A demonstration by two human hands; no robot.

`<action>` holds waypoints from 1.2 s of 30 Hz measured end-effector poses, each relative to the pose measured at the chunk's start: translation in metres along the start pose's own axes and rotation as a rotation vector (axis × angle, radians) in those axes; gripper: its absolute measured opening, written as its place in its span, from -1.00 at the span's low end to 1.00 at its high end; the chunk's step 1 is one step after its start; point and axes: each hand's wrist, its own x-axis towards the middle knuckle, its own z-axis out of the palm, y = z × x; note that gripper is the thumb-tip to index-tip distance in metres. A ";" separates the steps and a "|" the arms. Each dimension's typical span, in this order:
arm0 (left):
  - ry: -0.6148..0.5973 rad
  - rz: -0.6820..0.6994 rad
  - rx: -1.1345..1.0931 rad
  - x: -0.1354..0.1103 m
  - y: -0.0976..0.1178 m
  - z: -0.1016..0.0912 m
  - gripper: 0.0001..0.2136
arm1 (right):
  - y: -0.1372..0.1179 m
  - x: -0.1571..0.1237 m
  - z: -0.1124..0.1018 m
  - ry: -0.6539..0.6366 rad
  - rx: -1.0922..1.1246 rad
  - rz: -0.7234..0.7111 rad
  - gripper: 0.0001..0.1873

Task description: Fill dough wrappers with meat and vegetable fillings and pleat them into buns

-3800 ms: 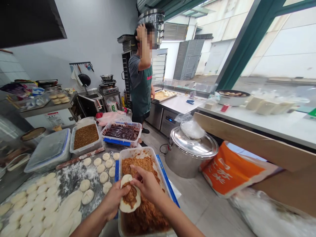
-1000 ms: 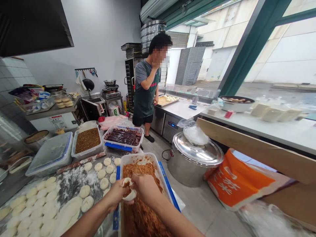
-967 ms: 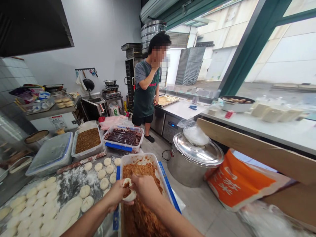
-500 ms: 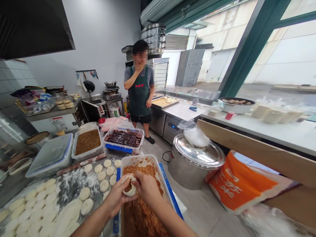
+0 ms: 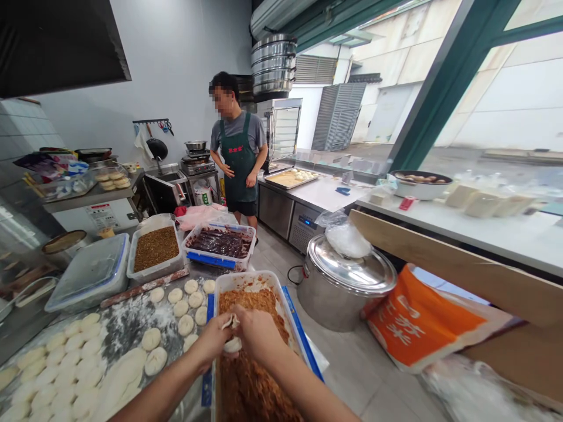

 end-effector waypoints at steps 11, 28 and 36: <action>-0.015 0.147 0.112 -0.002 0.009 0.002 -0.78 | -0.005 -0.002 -0.002 -0.019 -0.069 -0.036 -0.76; 0.054 0.038 -0.191 0.005 -0.002 0.004 -0.68 | -0.005 0.006 -0.001 -0.083 -0.112 0.046 -0.82; -0.021 -0.028 -0.300 -0.004 0.007 0.001 -0.40 | -0.013 0.004 -0.004 -0.060 -0.046 -0.023 -0.85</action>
